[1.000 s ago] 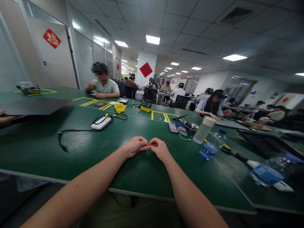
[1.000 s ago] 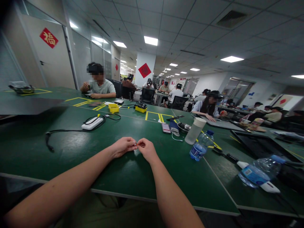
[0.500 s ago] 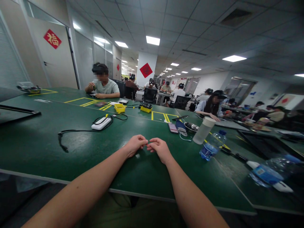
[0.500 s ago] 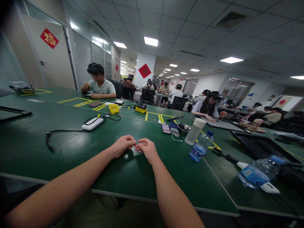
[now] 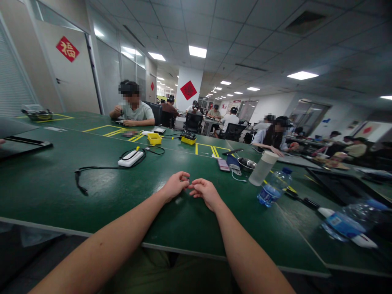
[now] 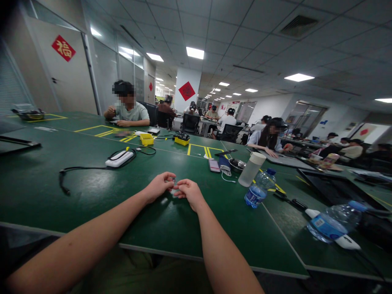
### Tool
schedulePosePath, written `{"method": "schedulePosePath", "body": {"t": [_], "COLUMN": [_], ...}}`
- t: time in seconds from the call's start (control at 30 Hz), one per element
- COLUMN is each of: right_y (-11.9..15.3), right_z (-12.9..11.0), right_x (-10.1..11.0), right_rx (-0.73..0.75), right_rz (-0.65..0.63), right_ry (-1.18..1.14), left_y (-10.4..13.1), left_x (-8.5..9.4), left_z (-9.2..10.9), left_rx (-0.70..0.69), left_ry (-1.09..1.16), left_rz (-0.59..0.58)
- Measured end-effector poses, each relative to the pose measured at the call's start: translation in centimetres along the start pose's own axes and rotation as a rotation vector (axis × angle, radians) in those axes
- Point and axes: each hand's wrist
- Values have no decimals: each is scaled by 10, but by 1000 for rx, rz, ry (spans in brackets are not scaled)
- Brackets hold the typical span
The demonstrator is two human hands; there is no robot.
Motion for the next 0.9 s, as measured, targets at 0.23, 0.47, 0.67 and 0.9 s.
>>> {"method": "schedulePosePath", "body": {"t": [0.23, 0.47, 0.67, 0.9], "right_y": [-2, -2, -1, -1], "right_z": [3, 3, 3, 3], "right_x": [1, 1, 2, 1], "right_rx": [11, 23, 30, 30], "right_rz": [-15, -13, -30, -43], "right_ry": [36, 51, 68, 69], "left_y": [-8, -10, -10, -3], "left_x": [7, 13, 13, 10], "left_z": [0, 3, 2, -5], "left_rx": [209, 363, 317, -116], "left_ry": [430, 521, 372, -738], "left_rz": [177, 167, 175, 68]}}
Point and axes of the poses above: each hand's wrist, its own y-axis away from the middle knuckle, its own x-axis out of the back of the hand, z = x × y, and after that the axes turned 14 degrees about y, right-handed
